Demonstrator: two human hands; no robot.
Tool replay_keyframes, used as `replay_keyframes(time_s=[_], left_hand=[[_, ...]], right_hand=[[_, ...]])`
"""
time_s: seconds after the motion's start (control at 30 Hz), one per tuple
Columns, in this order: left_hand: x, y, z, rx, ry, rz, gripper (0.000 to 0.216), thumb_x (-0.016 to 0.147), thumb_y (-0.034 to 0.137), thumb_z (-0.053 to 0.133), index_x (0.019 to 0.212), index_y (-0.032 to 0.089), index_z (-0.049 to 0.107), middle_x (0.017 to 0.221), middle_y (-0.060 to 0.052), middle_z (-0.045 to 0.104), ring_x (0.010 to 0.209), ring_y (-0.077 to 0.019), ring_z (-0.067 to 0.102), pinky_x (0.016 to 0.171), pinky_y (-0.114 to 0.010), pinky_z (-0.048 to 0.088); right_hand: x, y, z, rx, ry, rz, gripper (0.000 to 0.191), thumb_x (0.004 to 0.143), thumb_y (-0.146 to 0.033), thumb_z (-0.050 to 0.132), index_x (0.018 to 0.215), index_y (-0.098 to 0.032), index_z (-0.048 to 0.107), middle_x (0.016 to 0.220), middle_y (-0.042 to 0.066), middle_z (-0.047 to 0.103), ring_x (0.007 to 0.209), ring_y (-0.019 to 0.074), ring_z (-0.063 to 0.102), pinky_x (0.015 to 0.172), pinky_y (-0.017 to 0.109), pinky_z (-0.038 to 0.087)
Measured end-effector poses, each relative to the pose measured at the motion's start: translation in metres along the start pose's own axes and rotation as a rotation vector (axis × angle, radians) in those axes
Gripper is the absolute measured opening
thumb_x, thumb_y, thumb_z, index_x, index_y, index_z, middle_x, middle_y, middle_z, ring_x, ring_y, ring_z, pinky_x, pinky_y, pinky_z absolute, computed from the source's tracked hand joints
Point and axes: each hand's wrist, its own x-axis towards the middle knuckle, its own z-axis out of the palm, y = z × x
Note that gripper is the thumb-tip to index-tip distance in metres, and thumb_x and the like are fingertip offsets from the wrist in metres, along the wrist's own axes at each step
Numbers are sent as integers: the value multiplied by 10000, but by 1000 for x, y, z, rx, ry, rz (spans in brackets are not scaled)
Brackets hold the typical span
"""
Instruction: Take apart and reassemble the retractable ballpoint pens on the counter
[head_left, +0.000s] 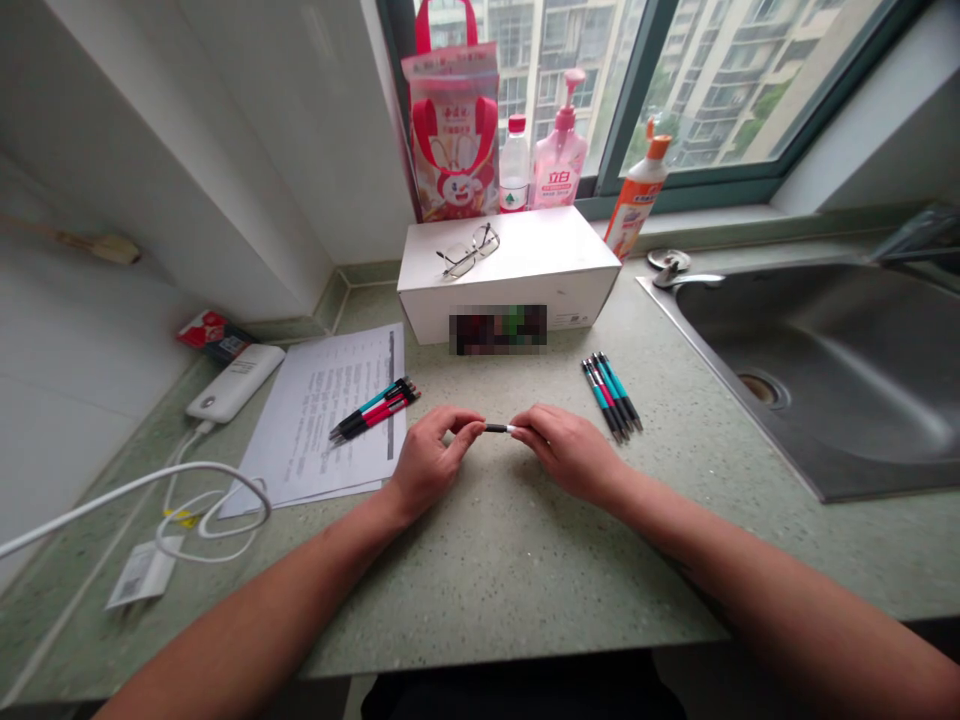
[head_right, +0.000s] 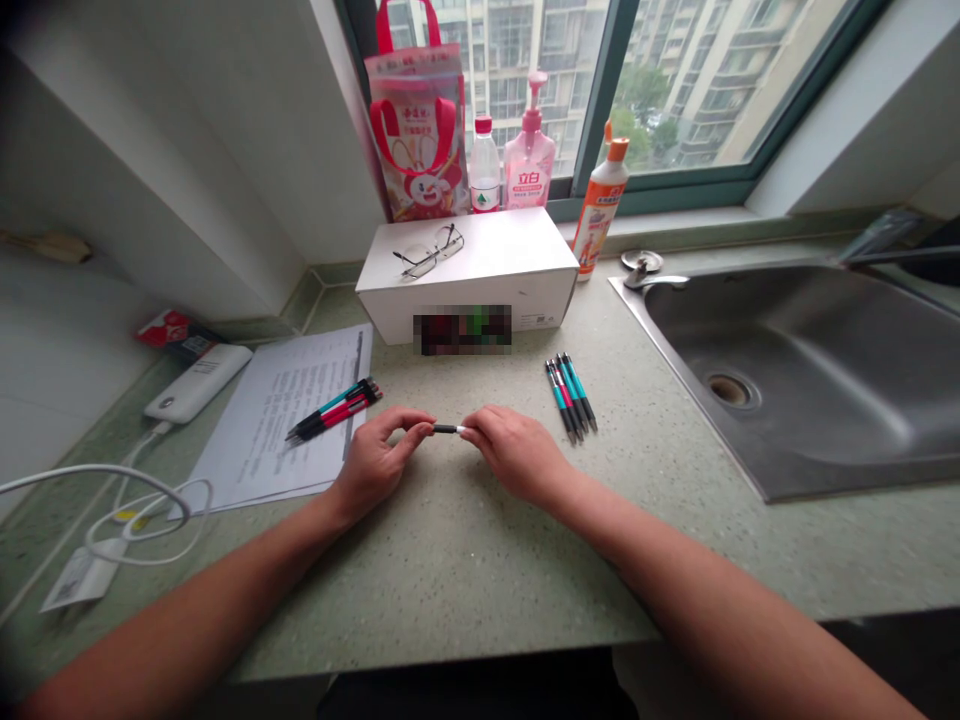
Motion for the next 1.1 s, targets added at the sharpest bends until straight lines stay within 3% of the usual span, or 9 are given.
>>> replay_keyframes(time_s=[0.17,0.33,0.43,0.6,0.7,0.87,1.0,1.1], left_hand=[[1,0,1,-53,3,132,36,917,224,684,901,199,706,901,-46,718,858,-181,671,805,-324,546],[-1,-2,2,-41,-4,-23,162,901,307,711,1020,196,701,892,-40,737,762,-168,675,716,-299,545],[-1,-2,2,-36,4,7,110,901,303,709,913,194,719,849,-36,724,767,-170,664,738,-302,536],[-1,0,2,-122,-7,-78,132,925,312,678,958,188,711,804,-27,729,687,-149,664,655,-268,533],[-1,0,2,-134,7,-19,100,908,287,697,885,191,710,853,-38,733,778,-164,677,718,-280,541],[-1,1,2,-123,-6,-85,127,921,314,682,963,196,704,827,-30,730,725,-159,675,686,-280,544],[0,4,1,-101,-1,-10,112,910,304,695,895,194,709,885,-43,734,824,-177,686,758,-296,549],[0,4,1,-89,-26,-71,132,928,318,674,955,194,708,832,-28,731,732,-159,676,690,-277,542]], right_hand=[[0,1,0,-4,-9,7,232,1038,-343,487,1001,-189,656,961,76,715,879,210,659,757,322,461],[0,-1,-1,-18,-5,10,232,1037,-345,490,1005,-190,659,960,76,717,870,210,659,737,317,452],[0,-1,-1,-31,-2,10,226,1035,-351,495,1010,-195,656,968,73,717,867,206,657,737,311,450],[0,-1,-1,-50,8,13,232,1035,-360,495,1004,-195,655,959,70,713,871,209,658,736,313,449],[0,0,-1,-42,8,12,227,1035,-355,498,999,-195,654,955,67,714,869,206,658,734,310,447],[0,-1,-2,-50,14,-3,238,1038,-361,490,995,-196,656,949,68,713,861,201,654,726,305,439],[-1,-1,-3,-53,17,-6,247,1041,-361,484,996,-195,661,940,66,712,857,196,652,723,302,436],[-1,-1,-3,-60,24,-18,262,1044,-369,476,997,-196,667,935,69,709,852,191,647,717,300,432]])
